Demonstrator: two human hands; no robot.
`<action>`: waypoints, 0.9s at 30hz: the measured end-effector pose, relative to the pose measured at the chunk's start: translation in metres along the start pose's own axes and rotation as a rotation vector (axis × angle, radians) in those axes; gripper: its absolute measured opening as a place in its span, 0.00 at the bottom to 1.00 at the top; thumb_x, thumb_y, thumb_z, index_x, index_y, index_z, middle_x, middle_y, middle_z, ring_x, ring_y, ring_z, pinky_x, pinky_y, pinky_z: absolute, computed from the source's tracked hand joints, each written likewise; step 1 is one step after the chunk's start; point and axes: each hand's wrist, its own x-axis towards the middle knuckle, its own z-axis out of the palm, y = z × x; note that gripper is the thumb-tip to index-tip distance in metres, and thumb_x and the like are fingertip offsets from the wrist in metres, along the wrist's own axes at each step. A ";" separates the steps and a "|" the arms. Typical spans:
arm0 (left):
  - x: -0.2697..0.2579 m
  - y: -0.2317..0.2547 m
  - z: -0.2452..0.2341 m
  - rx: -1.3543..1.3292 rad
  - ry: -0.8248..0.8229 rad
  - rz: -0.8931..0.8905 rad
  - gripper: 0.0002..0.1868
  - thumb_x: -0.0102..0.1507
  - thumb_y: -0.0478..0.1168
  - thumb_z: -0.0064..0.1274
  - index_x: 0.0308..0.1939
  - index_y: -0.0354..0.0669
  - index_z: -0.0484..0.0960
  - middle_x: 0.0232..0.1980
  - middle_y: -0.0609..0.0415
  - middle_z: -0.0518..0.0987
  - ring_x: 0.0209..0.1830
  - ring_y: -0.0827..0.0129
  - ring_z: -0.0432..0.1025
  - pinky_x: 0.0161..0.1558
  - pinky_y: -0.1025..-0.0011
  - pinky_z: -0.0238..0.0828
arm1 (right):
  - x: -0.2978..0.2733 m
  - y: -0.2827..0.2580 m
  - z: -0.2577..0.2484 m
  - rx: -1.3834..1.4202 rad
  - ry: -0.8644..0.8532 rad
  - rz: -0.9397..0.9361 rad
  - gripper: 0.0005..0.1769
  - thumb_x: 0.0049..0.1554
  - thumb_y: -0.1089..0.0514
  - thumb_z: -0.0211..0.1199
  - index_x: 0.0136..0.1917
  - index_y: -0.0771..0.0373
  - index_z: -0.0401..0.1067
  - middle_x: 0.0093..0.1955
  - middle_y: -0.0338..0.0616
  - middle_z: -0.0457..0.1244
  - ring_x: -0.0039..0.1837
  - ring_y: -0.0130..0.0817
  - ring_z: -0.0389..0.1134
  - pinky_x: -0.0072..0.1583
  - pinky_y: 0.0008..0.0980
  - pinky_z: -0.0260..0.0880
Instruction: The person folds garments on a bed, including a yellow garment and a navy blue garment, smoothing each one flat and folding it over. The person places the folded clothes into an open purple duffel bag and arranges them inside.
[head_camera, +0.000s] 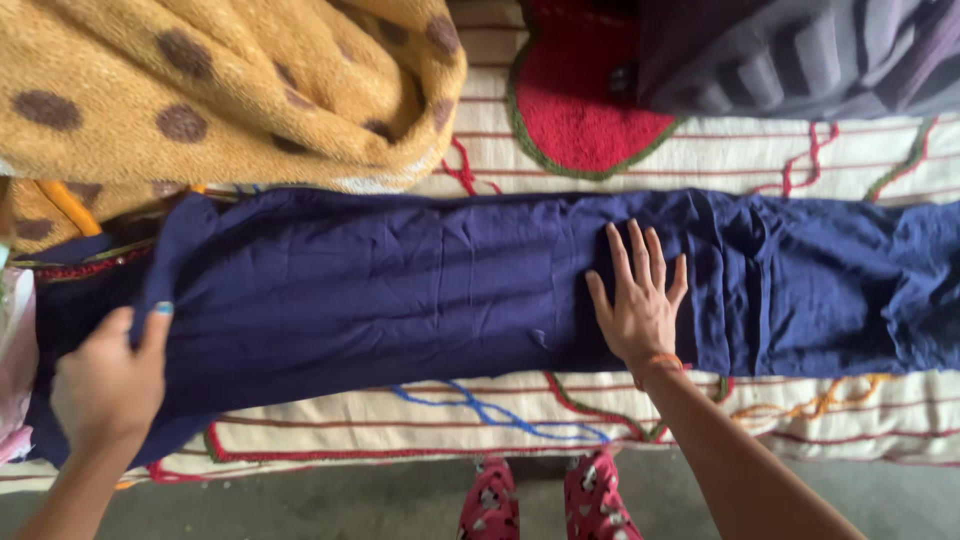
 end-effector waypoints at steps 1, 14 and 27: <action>0.001 0.009 0.002 0.083 -0.094 -0.034 0.24 0.74 0.56 0.51 0.50 0.35 0.80 0.36 0.32 0.81 0.36 0.37 0.75 0.39 0.45 0.73 | -0.002 -0.001 -0.001 0.006 0.007 0.011 0.37 0.64 0.41 0.52 0.82 0.53 0.54 0.84 0.47 0.48 0.84 0.47 0.44 0.78 0.64 0.32; -0.127 0.324 0.064 -0.408 0.087 0.565 0.32 0.68 0.49 0.49 0.77 0.56 0.65 0.80 0.43 0.60 0.80 0.51 0.55 0.76 0.44 0.45 | -0.003 -0.048 0.000 0.082 -0.016 -0.167 0.43 0.55 0.45 0.59 0.80 0.59 0.57 0.82 0.47 0.51 0.83 0.45 0.47 0.78 0.56 0.39; -0.122 0.324 0.079 -0.248 0.005 0.535 0.37 0.66 0.54 0.44 0.79 0.59 0.58 0.82 0.44 0.54 0.82 0.50 0.48 0.77 0.42 0.36 | 0.008 0.321 -0.092 -0.181 0.057 0.033 0.42 0.63 0.39 0.56 0.83 0.59 0.55 0.84 0.52 0.50 0.85 0.49 0.46 0.77 0.62 0.35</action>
